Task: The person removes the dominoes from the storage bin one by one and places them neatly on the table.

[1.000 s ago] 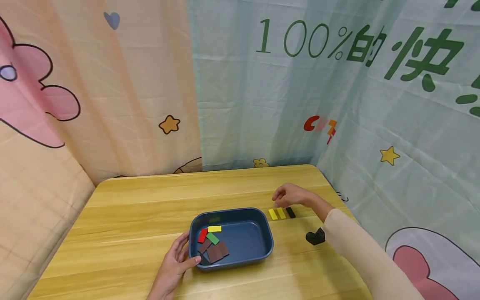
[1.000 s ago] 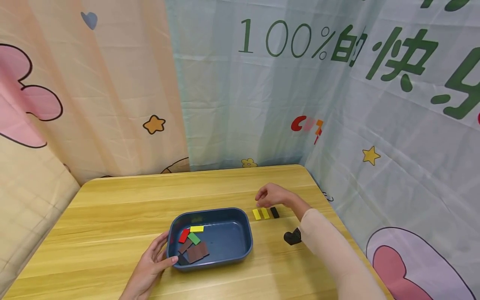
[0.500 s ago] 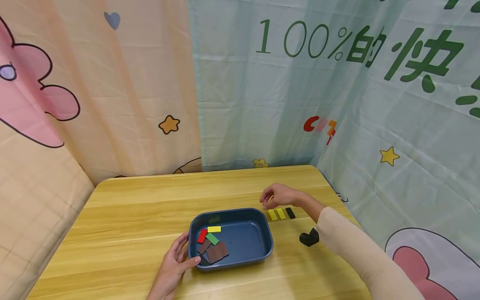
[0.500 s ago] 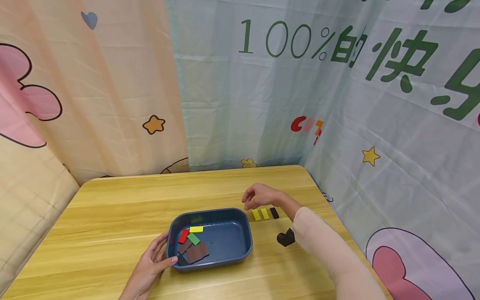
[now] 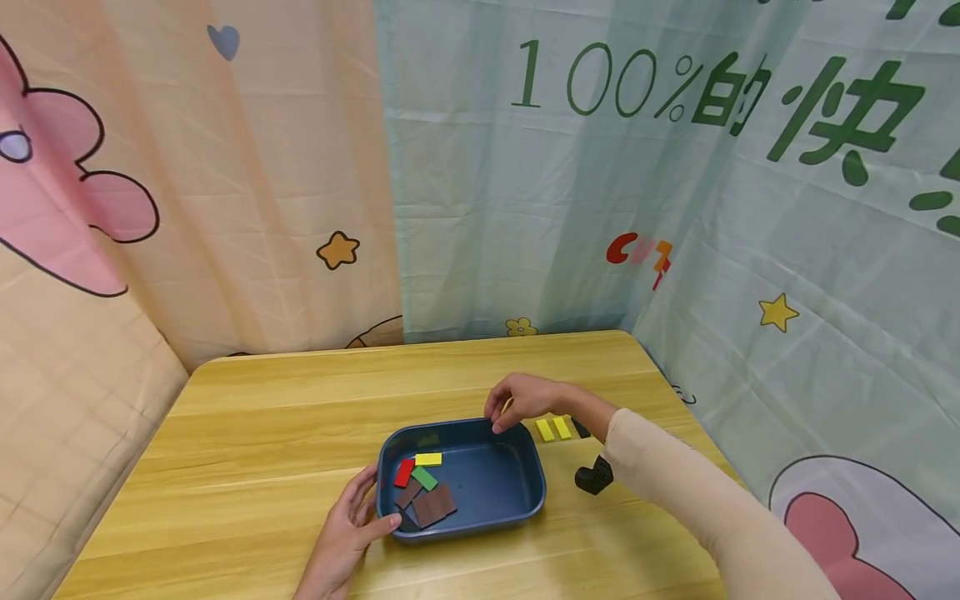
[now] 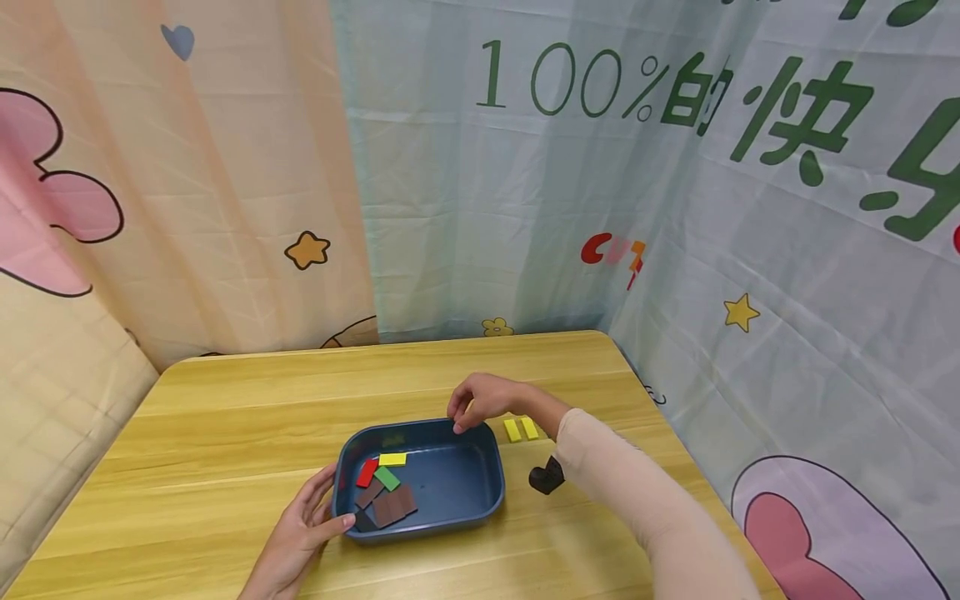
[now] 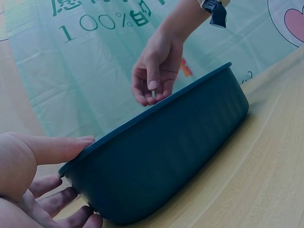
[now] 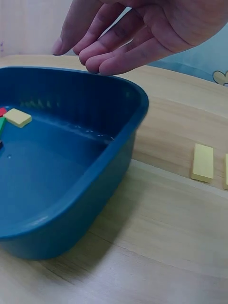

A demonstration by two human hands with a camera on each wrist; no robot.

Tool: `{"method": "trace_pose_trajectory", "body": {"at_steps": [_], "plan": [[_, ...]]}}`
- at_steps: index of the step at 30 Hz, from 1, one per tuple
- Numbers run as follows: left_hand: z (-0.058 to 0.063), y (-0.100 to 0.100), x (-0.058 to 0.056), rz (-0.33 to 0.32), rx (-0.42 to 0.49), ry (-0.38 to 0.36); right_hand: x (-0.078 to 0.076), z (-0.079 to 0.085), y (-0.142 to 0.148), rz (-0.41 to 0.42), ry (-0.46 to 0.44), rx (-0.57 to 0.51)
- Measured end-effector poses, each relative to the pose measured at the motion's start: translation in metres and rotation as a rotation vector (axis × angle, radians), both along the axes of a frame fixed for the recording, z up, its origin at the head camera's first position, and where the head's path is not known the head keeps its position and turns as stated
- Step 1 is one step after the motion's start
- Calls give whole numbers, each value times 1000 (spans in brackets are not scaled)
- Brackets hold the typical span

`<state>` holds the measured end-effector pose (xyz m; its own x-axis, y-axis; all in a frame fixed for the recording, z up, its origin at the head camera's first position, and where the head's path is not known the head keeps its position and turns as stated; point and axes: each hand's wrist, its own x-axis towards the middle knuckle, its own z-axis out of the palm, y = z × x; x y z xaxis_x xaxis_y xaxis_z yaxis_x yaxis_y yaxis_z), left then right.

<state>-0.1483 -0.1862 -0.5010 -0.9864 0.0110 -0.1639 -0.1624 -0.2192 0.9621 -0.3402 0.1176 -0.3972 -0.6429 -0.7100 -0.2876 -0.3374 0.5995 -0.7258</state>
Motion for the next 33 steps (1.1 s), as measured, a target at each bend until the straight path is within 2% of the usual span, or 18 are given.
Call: {"method": "trace_pose_trajectory", "body": {"at_steps": [10,18,25,33], "plan": [[1,-1,1,-3,5,2,5,0,-28,98,-12,9],[1,-3,2,5,-7,-11,9,-1,-55,214,-52,0],[-2,-4,1,-1,-21,-8,13,-12,-77,346,-73,29],[-2,-2,0,-11,-9,-9,16,-24,-91,450,-12,129]]}}
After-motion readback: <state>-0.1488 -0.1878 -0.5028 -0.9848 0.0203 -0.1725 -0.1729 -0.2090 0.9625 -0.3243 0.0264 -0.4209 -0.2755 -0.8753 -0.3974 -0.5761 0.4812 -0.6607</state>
